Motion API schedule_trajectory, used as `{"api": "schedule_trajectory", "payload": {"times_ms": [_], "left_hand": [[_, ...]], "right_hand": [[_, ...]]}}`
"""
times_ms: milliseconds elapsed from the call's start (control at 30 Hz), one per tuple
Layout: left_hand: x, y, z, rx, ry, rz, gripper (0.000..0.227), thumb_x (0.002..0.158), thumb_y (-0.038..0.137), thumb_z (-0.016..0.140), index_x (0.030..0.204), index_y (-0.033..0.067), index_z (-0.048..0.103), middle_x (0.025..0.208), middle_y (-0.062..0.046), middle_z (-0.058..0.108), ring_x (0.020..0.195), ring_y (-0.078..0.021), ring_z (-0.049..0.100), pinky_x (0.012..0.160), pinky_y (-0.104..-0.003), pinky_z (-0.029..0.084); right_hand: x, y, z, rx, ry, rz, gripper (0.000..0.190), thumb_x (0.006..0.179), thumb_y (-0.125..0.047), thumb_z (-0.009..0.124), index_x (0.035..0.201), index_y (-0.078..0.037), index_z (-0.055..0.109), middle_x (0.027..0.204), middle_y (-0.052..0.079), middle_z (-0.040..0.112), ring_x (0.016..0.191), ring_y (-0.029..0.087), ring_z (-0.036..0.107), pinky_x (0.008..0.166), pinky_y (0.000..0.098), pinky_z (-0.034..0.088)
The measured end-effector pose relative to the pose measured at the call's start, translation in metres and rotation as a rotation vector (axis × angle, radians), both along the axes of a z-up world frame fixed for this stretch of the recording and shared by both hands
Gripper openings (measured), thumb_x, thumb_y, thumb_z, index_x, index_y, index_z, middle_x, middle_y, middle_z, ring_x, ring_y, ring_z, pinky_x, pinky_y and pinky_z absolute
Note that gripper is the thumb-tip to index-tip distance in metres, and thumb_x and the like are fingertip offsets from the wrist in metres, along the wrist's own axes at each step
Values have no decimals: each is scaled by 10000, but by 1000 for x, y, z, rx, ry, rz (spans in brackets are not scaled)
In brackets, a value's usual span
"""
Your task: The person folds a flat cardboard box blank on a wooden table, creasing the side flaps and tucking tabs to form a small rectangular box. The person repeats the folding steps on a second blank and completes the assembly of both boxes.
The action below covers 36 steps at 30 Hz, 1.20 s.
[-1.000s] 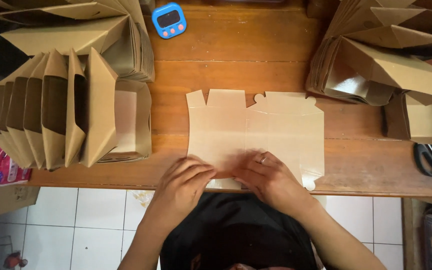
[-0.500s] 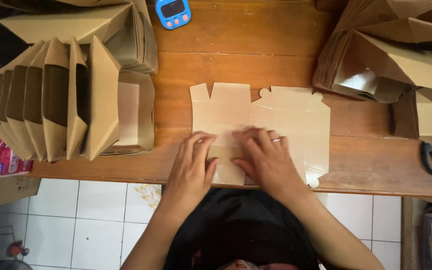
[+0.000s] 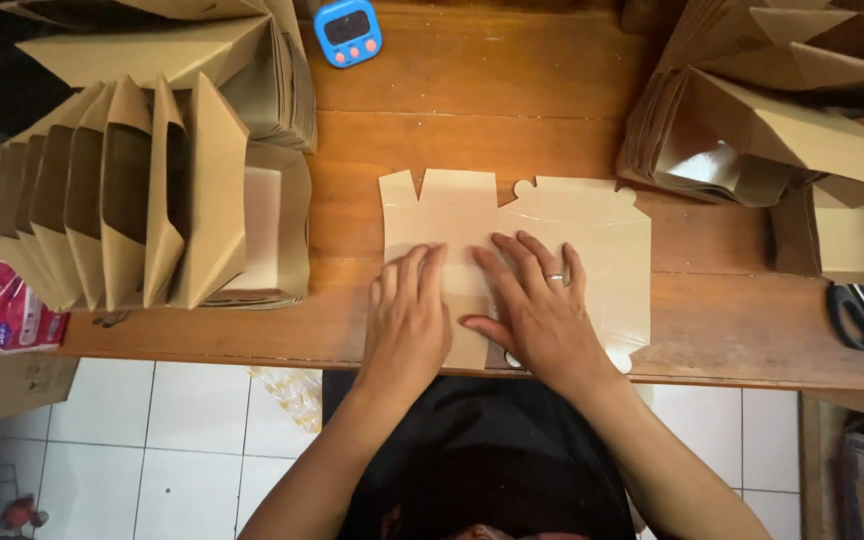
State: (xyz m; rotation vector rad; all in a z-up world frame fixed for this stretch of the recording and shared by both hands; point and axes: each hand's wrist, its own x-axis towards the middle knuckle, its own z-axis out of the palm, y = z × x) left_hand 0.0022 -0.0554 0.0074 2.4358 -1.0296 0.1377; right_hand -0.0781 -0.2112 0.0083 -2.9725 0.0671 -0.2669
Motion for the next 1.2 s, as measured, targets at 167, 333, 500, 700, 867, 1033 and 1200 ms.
{"api": "schedule_trajectory", "payload": {"times_ms": [167, 333, 500, 700, 867, 1033, 1200], "left_hand": [[31, -26, -11, 14, -142, -5, 483, 900, 85, 547, 1363, -24, 465, 1304, -230, 503, 1241, -380, 460, 956, -474, 362], [53, -45, -23, 93, -105, -63, 577, 975, 244, 510, 1435, -74, 369, 1498, -285, 367, 1442, -397, 283, 1161, -584, 166], [72, -50, -38, 34, -222, -108, 699, 934, 448, 579, 1395, -59, 438, 1325, -248, 504, 1319, -389, 429, 1138, -684, 132], [72, -43, -19, -47, -389, -160, 455, 919, 319, 636, 1209, -25, 563, 1167, -183, 532, 1193, -355, 508, 1099, -675, 257], [51, -30, -17, -84, -402, -206, 375, 983, 370, 531, 1105, 19, 586, 1013, -149, 572, 965, -318, 595, 965, -502, 441], [36, -31, -22, 20, -317, -151, 467, 966, 344, 558, 1331, 54, 570, 1157, -200, 570, 1086, -359, 560, 1001, -534, 406], [36, -29, -25, 44, -220, -206, 442, 977, 278, 513, 1315, -4, 561, 1306, -225, 560, 1286, -358, 486, 1117, -573, 276]], "right_hand": [[-1, -3, -14, -33, 24, -21, 828, 816, -660, 559, 1486, -204, 385, 1453, 46, 410, 1410, 239, 309, 1120, 567, 224], [-2, -5, -18, -11, 13, -25, 884, 795, -664, 587, 1498, -173, 373, 1447, 56, 423, 1410, 242, 317, 1115, 582, 218], [-1, -6, -21, -41, 5, -35, 895, 767, -705, 580, 1469, -174, 416, 1440, 25, 428, 1400, 217, 320, 1113, 546, 225], [0, -6, -19, -33, 15, -30, 889, 785, -684, 581, 1486, -171, 394, 1445, 34, 423, 1396, 226, 326, 1105, 551, 235], [0, -6, -19, -32, 22, -29, 879, 780, -686, 580, 1469, -165, 418, 1446, 33, 422, 1398, 222, 318, 1116, 549, 220], [1, -6, -14, -51, 26, -25, 835, 802, -694, 560, 1437, -163, 454, 1424, 31, 433, 1396, 221, 317, 1111, 547, 230], [12, -14, 12, -106, 36, 46, 744, 775, -719, 601, 1231, -133, 562, 1147, 34, 557, 1190, 239, 504, 1025, 486, 376]]}}
